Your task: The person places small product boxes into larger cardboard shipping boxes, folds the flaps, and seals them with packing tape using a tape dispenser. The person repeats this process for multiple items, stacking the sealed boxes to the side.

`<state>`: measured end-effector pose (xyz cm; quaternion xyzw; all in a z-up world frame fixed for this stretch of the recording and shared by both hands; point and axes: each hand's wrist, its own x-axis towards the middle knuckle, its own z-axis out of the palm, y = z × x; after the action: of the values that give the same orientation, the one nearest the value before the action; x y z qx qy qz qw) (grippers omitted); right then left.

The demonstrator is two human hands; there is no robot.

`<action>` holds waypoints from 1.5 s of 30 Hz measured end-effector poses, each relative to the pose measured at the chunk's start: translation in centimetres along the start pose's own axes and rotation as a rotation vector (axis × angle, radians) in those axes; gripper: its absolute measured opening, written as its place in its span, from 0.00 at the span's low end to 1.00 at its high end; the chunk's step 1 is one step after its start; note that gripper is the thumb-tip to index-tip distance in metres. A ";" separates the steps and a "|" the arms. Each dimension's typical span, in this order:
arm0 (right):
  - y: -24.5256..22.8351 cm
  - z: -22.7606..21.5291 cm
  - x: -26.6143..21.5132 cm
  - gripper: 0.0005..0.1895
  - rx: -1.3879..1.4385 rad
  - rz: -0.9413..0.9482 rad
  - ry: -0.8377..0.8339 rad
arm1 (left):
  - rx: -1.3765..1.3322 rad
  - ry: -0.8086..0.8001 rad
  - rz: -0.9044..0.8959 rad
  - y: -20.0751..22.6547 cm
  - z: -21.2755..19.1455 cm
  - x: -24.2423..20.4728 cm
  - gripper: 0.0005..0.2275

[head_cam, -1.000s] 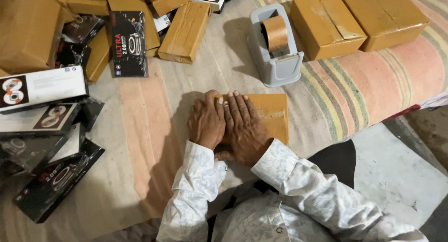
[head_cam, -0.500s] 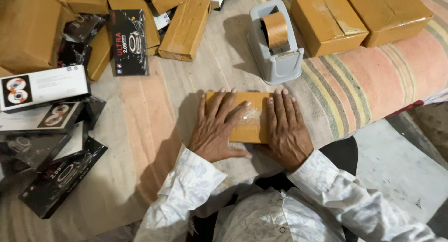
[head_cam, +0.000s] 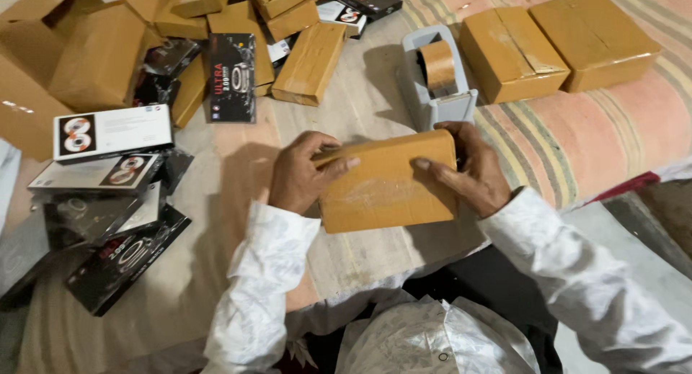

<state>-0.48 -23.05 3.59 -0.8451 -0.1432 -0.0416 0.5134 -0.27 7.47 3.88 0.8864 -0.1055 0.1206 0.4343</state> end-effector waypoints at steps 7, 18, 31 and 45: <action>1.4 6.3 1.6 0.28 -0.950 -0.446 0.412 | 0.487 0.213 -0.029 -1.7 7.6 -1.3 0.21; -0.2 8.2 6.4 0.13 -1.064 -0.379 -0.257 | 0.480 -0.134 -0.193 -4.0 7.9 3.7 0.22; -2.3 9.6 2.0 0.29 -0.968 -0.263 0.037 | 0.637 0.207 -0.185 2.3 9.1 -2.7 0.21; 0.3 5.1 -1.9 0.56 -0.476 -0.257 0.033 | 0.192 0.314 0.081 1.7 7.5 -8.3 0.41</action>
<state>-2.63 -19.09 0.48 -0.9161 -0.2270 -0.1526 0.2931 -7.68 1.16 -1.82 0.8891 -0.0600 0.2841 0.3538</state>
